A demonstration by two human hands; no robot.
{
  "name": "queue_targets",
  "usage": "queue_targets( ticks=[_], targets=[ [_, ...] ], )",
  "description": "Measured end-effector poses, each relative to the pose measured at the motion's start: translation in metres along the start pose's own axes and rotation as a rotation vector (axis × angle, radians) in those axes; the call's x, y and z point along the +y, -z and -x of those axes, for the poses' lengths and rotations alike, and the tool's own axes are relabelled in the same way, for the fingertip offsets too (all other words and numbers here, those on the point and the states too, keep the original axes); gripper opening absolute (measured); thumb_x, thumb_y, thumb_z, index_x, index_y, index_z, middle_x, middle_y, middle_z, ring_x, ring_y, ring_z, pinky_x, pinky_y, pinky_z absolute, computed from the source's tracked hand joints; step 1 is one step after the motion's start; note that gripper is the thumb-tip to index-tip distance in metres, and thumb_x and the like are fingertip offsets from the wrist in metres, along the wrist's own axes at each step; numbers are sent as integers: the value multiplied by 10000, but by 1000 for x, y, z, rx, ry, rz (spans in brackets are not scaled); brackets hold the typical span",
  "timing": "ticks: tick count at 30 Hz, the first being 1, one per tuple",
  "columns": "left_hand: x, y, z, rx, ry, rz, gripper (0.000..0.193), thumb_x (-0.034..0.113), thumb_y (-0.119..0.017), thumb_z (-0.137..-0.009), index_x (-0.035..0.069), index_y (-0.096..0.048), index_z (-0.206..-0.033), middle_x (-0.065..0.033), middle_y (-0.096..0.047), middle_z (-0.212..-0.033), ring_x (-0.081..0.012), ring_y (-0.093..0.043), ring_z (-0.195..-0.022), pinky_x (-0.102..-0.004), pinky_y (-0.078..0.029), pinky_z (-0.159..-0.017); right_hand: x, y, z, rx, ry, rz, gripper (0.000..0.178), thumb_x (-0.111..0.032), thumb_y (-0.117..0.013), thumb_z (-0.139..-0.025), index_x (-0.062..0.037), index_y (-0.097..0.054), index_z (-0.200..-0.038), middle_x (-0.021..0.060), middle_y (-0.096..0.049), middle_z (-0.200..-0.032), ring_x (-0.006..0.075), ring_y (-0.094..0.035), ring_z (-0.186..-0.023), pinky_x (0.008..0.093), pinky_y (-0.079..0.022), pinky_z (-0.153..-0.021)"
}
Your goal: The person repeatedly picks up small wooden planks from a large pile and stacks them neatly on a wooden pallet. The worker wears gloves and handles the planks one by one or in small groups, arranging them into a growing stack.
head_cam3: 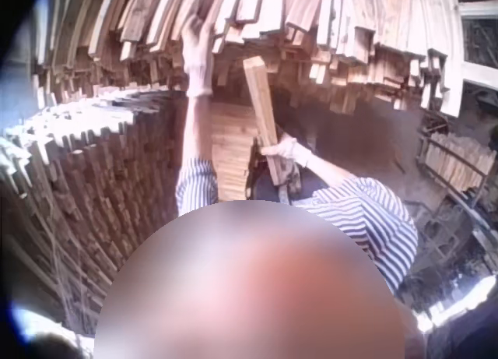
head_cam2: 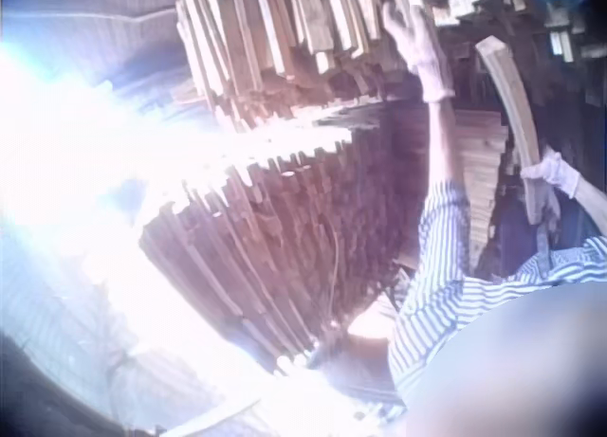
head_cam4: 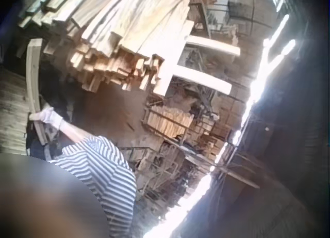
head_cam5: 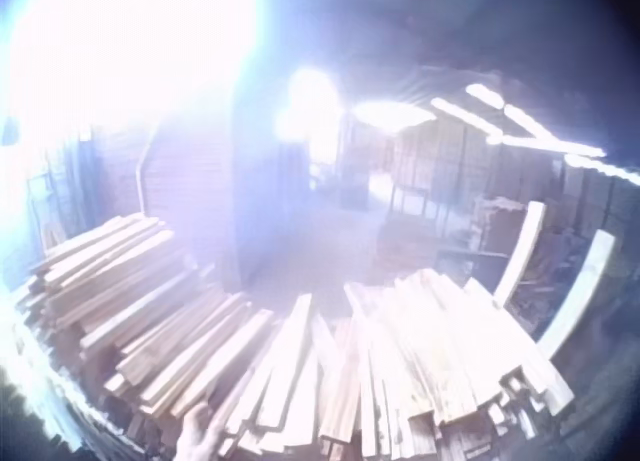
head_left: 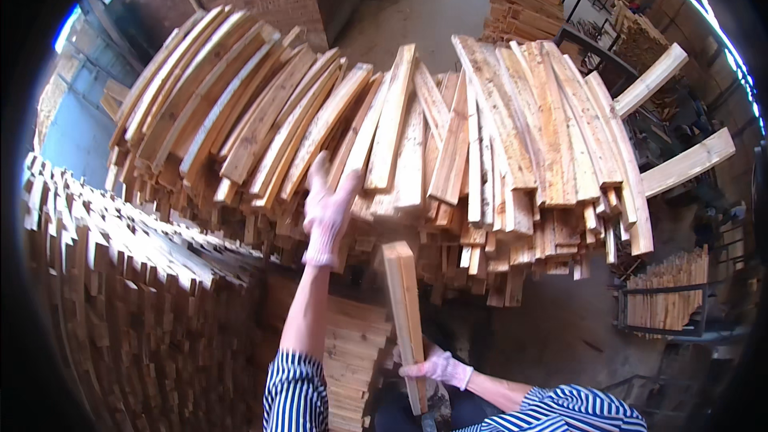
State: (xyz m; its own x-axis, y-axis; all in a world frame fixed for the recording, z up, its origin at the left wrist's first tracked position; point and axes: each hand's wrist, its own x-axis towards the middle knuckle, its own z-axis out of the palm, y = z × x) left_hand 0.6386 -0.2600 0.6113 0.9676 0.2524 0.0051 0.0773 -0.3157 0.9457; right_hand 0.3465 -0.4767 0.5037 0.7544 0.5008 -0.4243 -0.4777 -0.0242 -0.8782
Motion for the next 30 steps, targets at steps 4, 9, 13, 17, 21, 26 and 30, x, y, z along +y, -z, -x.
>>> queue_targets(
  ticks=[4, 9, 13, 17, 21, 26, 30],
  targets=[
    [35, -106, -94, -183, 47, -615, 1354, 692, -838, -655, -53, -187, -1580, -279, -541, -1418, -302, -621, -1214, -369, -538, -985, 1, 31, 26, 89, 11, -325, 745, -121, -926, -719, -66, -490, -1321, 39, -624, -1066, 164, -615, -993, 337, -528, -919],
    [-15, -89, -156, -343, 170, -630, 880, 539, -854, -736, -50, -600, -1339, -139, -735, -1099, -204, -685, -825, -324, -564, -676, 22, 66, 45, 134, 8, -87, 793, -174, -960, -681, -53, -484, -1304, 30, -623, -1047, 152, -615, -983, 334, -534, -909],
    [-8, -78, -145, -566, 435, -50, 455, 283, -480, -1033, 106, -576, -1441, -31, -627, -1408, -186, -520, -1335, -362, -353, -1132, 25, 88, 55, 143, -36, -33, 916, -276, -969, -662, -29, -449, -1376, 81, -615, -1170, 205, -596, -1090, 363, -498, -988],
    [50, -54, -63, -515, 516, -108, 541, 380, -468, -1048, 56, -511, -1479, -63, -497, -1535, -225, -427, -1428, -405, -306, -1190, 2, 98, 44, 127, -31, 8, 1044, -368, -961, -657, 9, -394, -1448, 141, -573, -1308, 249, -548, -1210, 379, -444, -1068],
    [47, 56, 24, -485, 329, 64, 478, 372, -558, -1023, 45, -626, -1364, -71, -667, -1318, -188, -540, -1298, -357, -349, -1163, -64, 77, 6, 14, -2, -25, 1065, -386, -962, -649, 19, -396, -1455, 157, -568, -1337, 258, -560, -1202, 375, -450, -1070],
    [35, 100, 147, -398, 706, 270, 578, 331, -799, -852, 27, -578, -1292, -93, -684, -1127, -194, -659, -1030, -370, -564, -884, 0, 46, -97, 383, 665, 1711, 850, -301, -755, -885, -13, -290, -1536, 169, -501, -1395, 184, -601, -935, 263, -523, -849],
    [-6, 68, 234, -184, 607, -127, 986, 310, -972, -622, 5, -443, -1396, -134, -654, -1199, -219, -644, -1074, -380, -553, -939, -36, 17, -119, 69, 73, 47, 440, -170, -683, -912, 8, -500, -1271, 150, -624, -1215, 136, -639, -881, 243, -534, -749]
  ],
)
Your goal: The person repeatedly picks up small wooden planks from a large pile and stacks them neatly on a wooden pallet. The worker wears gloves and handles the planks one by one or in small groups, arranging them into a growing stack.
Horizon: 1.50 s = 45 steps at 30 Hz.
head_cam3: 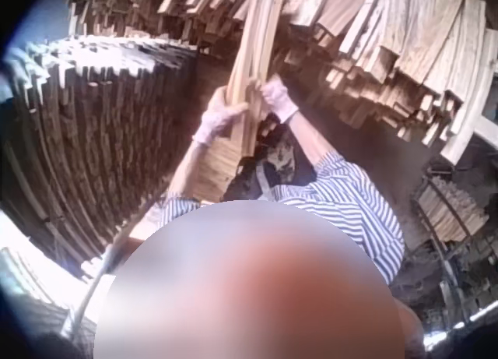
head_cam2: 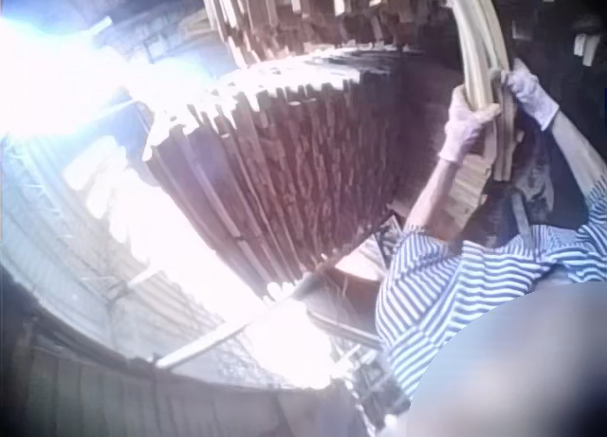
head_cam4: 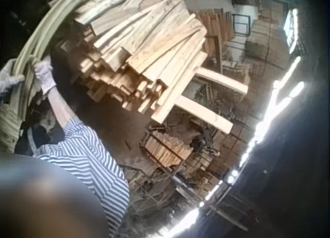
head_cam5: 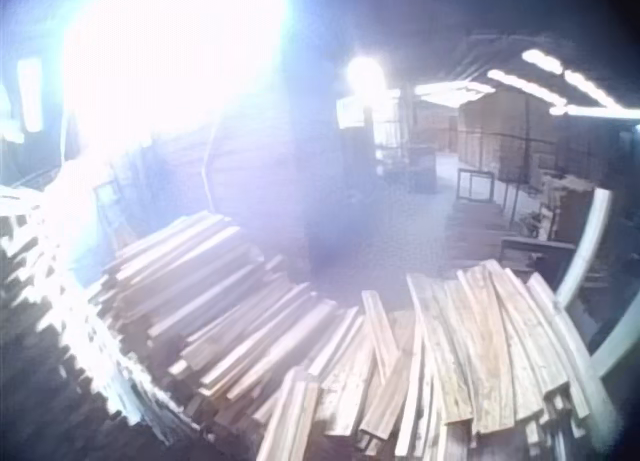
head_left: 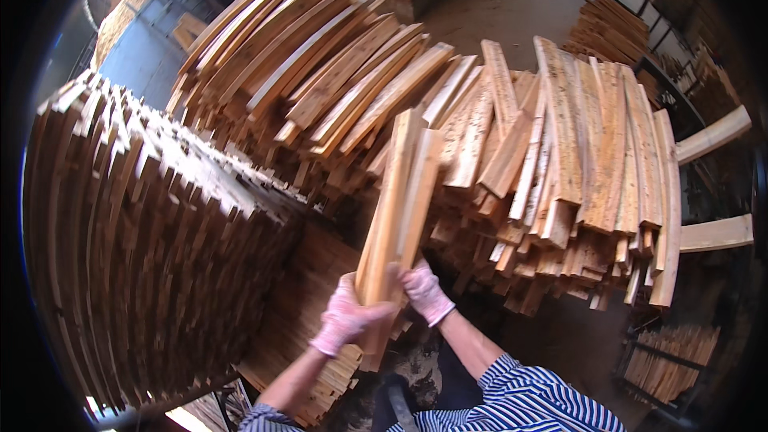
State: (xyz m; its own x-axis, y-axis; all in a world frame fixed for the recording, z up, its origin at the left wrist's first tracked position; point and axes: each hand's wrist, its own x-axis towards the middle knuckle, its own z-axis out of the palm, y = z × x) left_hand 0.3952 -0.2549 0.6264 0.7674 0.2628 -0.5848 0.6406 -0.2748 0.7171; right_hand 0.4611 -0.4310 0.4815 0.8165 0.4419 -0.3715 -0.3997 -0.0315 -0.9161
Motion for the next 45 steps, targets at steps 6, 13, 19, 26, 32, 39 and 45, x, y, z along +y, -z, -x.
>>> queue_targets(
  ticks=[6, 13, 19, 26, 32, 39, 45],
  targets=[
    [-41, -15, 24, 46, -29, -86, 905, 380, -907, -673, -17, -473, -1361, -189, -639, -1233, -266, -642, -1127, -377, -540, -962, -14, -14, 38, -53, -138, -427, 170, -72, -657, -924, 9, -702, -1067, 129, -739, -1075, 129, -682, -904, 258, -552, -772],
    [-93, -40, -67, -287, 23, 879, 684, 361, -790, -876, -34, -484, -1343, -134, -642, -1188, -205, -625, -1070, -349, -548, -942, -7, -23, 70, -74, -200, -416, 585, -113, -819, -829, -31, -555, -1345, 41, -678, -1134, 155, -659, -983, 312, -566, -863],
    [-62, -58, -5, -214, -143, 532, 1051, 522, -909, -674, -39, -401, -1403, -187, -562, -1339, -263, -571, -1211, -408, -497, -1039, 55, -1, 95, 82, -122, 32, 634, -174, -872, -811, -64, -558, -1350, 23, -668, -1162, 155, -649, -1019, 335, -563, -900],
    [-105, 9, 45, -110, -318, 960, 957, 426, -929, -704, 11, -467, -1432, -120, -611, -1323, -218, -567, -1242, -391, -470, -1063, 35, -65, 132, -307, 74, 103, 881, -190, -896, -755, -52, -384, -1459, 108, -566, -1334, 227, -601, -1194, 373, -530, -983],
    [-187, 97, 82, 138, -428, 772, 753, 170, -886, -787, 33, -495, -1416, -89, -638, -1327, -201, -605, -1197, -378, -513, -1038, -23, -193, 92, -658, -145, 255, 713, -37, -780, -715, -38, -500, -1372, 110, -682, -1131, 219, -660, -1031, 359, -548, -882],
    [-357, 101, 95, 162, -35, 1085, 936, 182, -911, -731, 54, -387, -1496, -98, -582, -1405, -173, -567, -1217, -352, -504, -1049, 112, -272, 61, -719, -83, 768, 639, -143, -808, -741, -43, -564, -1323, 138, -683, -1148, 232, -668, -1037, 354, -556, -863],
    [-428, 128, 66, 129, 44, 944, 1005, 332, -895, -726, 73, -351, -1530, -136, -574, -1408, -215, -596, -1171, -365, -530, -1015, 156, -308, 39, -681, -72, 806, 642, -213, -826, -748, -39, -595, -1320, 156, -683, -1226, 251, -661, -1112, 366, -531, -950]
  ],
)
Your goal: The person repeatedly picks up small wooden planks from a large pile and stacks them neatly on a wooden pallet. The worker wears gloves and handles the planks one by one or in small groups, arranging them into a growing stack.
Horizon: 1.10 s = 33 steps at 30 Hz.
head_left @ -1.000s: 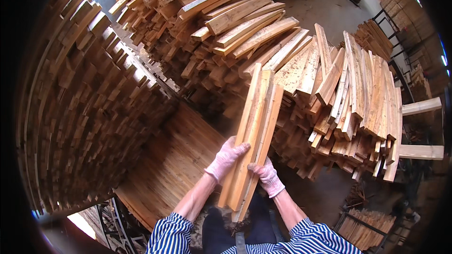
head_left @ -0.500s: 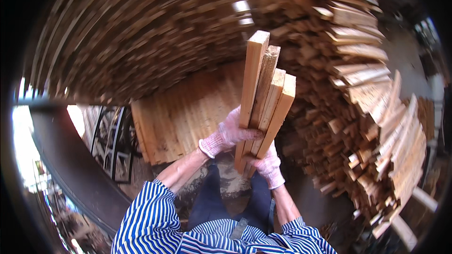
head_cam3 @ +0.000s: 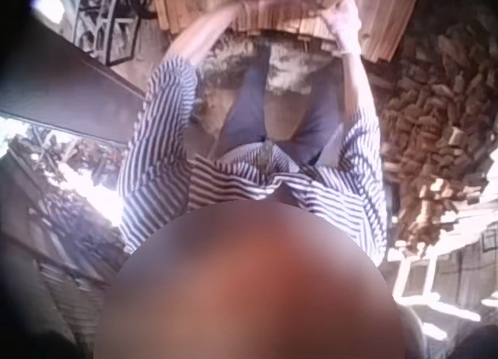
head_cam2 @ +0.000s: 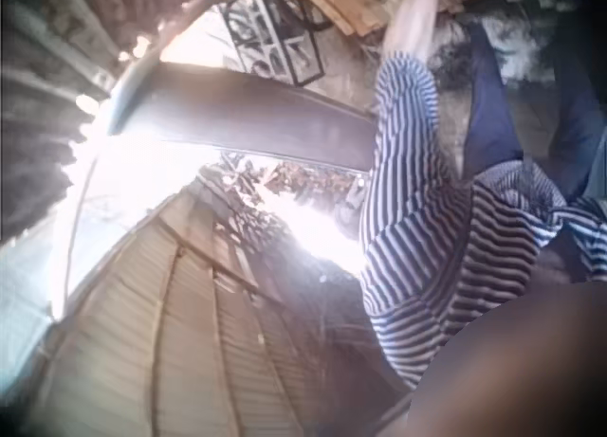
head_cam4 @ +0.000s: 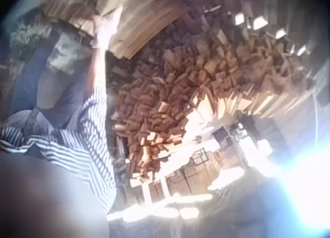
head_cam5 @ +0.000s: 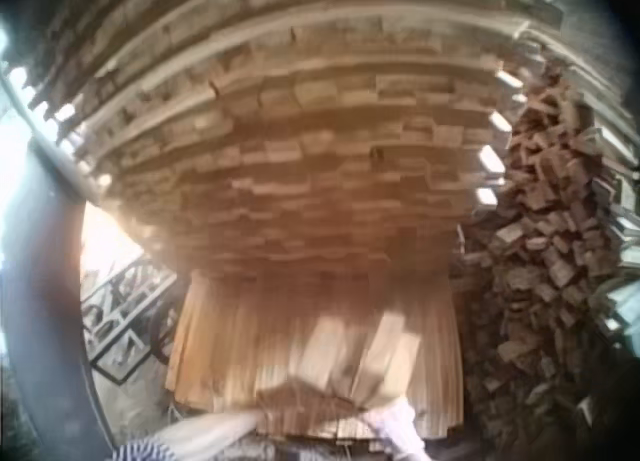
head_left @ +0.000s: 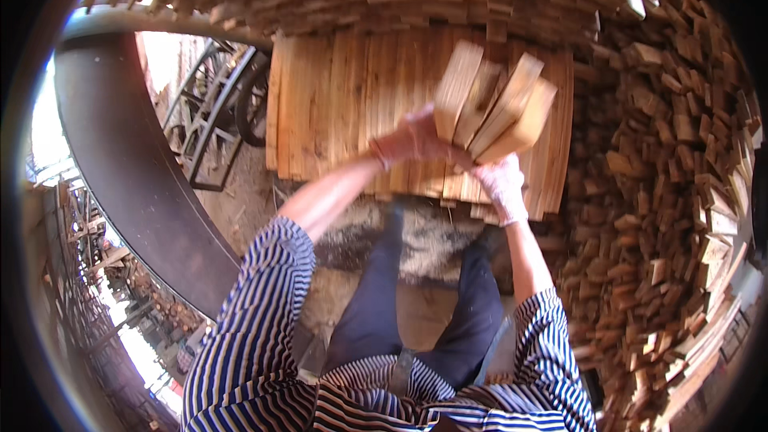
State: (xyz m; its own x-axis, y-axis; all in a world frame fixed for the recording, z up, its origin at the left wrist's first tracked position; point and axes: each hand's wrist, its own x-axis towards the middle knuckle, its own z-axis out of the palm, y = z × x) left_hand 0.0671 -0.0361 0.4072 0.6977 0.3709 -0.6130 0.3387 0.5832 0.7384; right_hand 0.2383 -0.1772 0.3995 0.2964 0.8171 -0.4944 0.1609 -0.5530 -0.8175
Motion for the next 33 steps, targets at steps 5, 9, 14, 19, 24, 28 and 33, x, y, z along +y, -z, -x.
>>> queue_targets(
  ticks=[5, 9, 14, 19, 24, 28, 33],
  targets=[
    [10, 55, 8, 69, 85, -425, 1073, 456, -882, -721, 90, -321, -1558, -168, -567, -1411, -250, -619, -1133, -375, -552, -987, 47, -17, 28, 81, -30, -413, 369, -113, -823, -785, -21, -682, -1114, 93, -724, -957, 174, -689, -867, 290, -576, -700],
    [25, 83, 37, 165, 478, -1113, 1118, 564, -889, -658, 94, -370, -1529, -164, -609, -1343, -297, -630, -1204, -446, -551, -1019, 130, -73, 88, 299, -325, -1169, 363, -79, -807, -839, -44, -621, -1149, 51, -649, -1020, 191, -646, -891, 371, -600, -786],
    [-77, 172, 44, 213, 555, -1486, 905, 474, -897, -679, 113, -498, -1407, -137, -608, -1317, -323, -624, -1201, -449, -533, -1015, 185, -200, 150, 315, -700, -1593, 220, -75, -755, -899, -52, -620, -1071, 71, -642, -1058, 287, -639, -1020, 523, -577, -889],
    [-132, 226, 47, 245, 584, -1595, 807, 432, -891, -700, 136, -537, -1362, -121, -574, -1345, -332, -558, -1278, -413, -457, -1101, 218, -326, 156, 277, -849, -1613, 180, -43, -698, -929, -18, -610, -1084, 109, -629, -1118, 333, -620, -1116, 596, -469, -1096],
    [-175, 239, 13, 285, 507, -1749, 855, 439, -887, -711, 189, -478, -1420, -101, -533, -1396, -315, -478, -1362, -409, -374, -1174, 236, -375, 24, 216, -764, -1612, 199, -37, -705, -928, -24, -628, -1111, 106, -637, -1088, 275, -631, -1044, 534, -494, -1075],
    [-211, 267, 40, 335, 355, -1671, 826, 393, -862, -725, 207, -462, -1424, -93, -534, -1394, -302, -469, -1365, -422, -335, -1194, 174, -351, 58, 260, -646, -1433, 260, -76, -754, -899, 2, -626, -1111, 98, -641, -1089, 251, -636, -1028, 479, -519, -1051],
    [-218, 269, 45, 286, 306, -1644, 631, 223, -766, -792, 228, -523, -1374, -85, -586, -1319, -279, -497, -1336, -426, -319, -1192, 105, -275, 77, 407, -443, -769, 612, -81, -826, -806, -51, -499, -1323, 105, -616, -1161, 212, -613, -1026, 357, -535, -909]
  ],
)
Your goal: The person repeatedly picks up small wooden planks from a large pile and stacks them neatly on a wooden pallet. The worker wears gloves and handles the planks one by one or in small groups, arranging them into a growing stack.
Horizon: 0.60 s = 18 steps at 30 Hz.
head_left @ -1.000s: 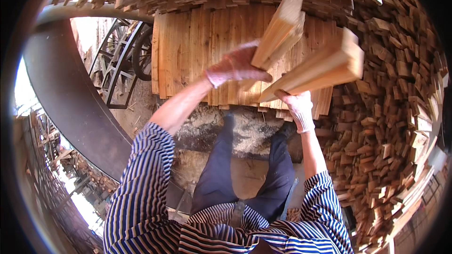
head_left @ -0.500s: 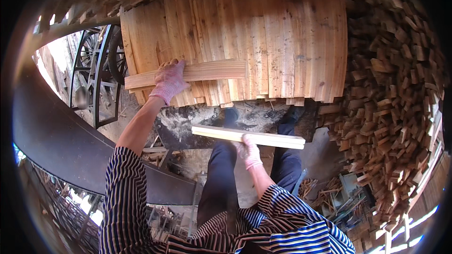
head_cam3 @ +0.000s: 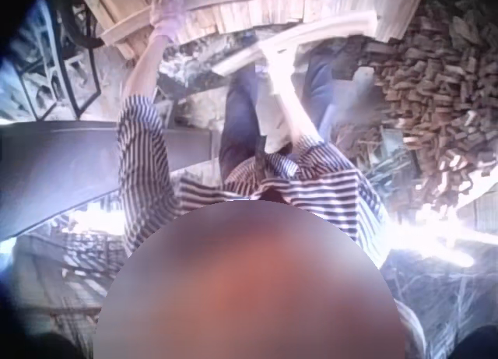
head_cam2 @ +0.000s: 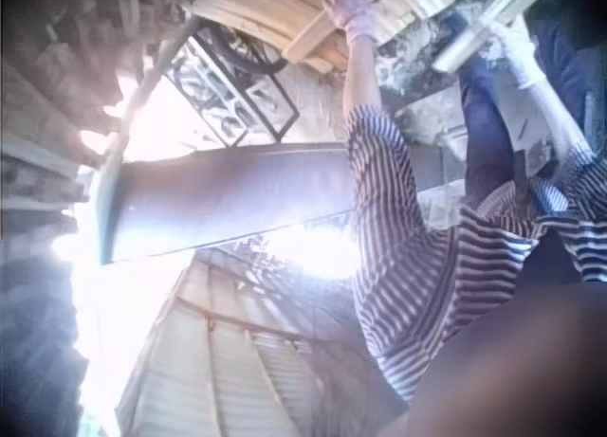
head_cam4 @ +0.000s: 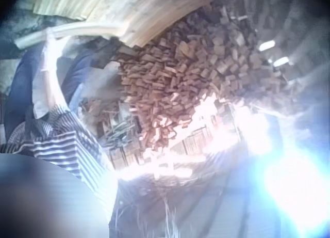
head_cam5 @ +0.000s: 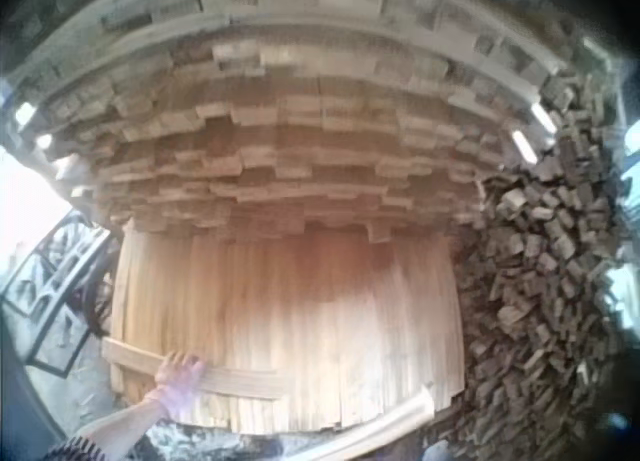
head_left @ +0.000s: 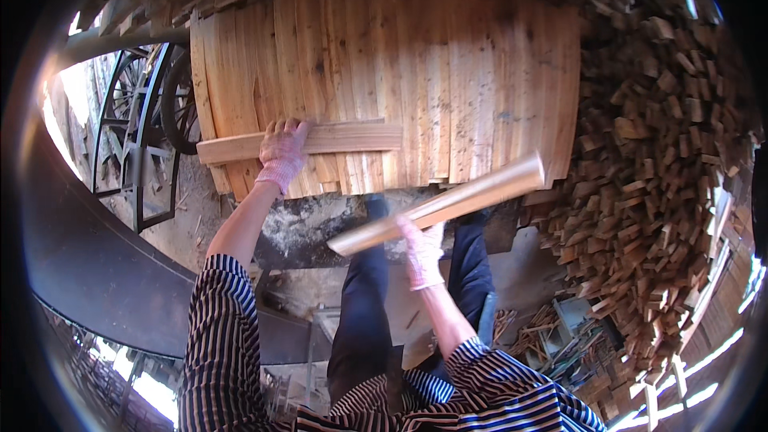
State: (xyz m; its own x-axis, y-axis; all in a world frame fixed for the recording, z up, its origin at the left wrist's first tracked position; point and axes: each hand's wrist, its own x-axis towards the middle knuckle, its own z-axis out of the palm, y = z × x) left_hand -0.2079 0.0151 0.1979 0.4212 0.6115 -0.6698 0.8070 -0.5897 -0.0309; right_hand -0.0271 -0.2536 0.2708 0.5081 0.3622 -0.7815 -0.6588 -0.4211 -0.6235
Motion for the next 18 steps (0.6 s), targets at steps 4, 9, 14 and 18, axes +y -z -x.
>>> queue_targets(
  ticks=[4, 9, 14, 18],
  targets=[
    [-5, 5, 23, 15, -16, 64, 608, 169, -742, -783, 230, -556, -1359, -94, -582, -1328, -286, -477, -1356, -419, -301, -1212, -95, 61, -46, 37, 170, 729, 791, -86, -866, -638, -46, -493, -1333, 92, -569, -1152, 233, -589, -1060, 389, -522, -930],
    [-1, 16, 60, -20, 36, 47, 621, 109, -728, -763, 233, -573, -1351, -87, -583, -1318, -286, -469, -1361, -412, -306, -1215, -180, 153, -120, -49, 791, 1742, 515, -137, -783, -721, -185, -639, -1214, 159, -603, -1067, 371, -598, -998, 484, -516, -830],
    [-2, -27, 51, 69, 69, 80, 630, 144, -774, -727, 232, -596, -1325, -84, -590, -1300, -300, -498, -1309, -422, -336, -1185, -199, 126, -169, -334, 923, 1961, 400, -137, -747, -772, -183, -670, -1163, 161, -633, -1018, 372, -618, -1013, 482, -491, -906],
    [-3, -46, 49, 200, -60, 63, 752, 135, -828, -673, 218, -567, -1373, -92, -592, -1259, -317, -514, -1262, -414, -387, -1134, -166, 116, -203, -356, 869, 1988, 435, -168, -754, -770, -189, -649, -1192, 161, -647, -1069, 368, -622, -1063, 482, -492, -917]
  ],
)
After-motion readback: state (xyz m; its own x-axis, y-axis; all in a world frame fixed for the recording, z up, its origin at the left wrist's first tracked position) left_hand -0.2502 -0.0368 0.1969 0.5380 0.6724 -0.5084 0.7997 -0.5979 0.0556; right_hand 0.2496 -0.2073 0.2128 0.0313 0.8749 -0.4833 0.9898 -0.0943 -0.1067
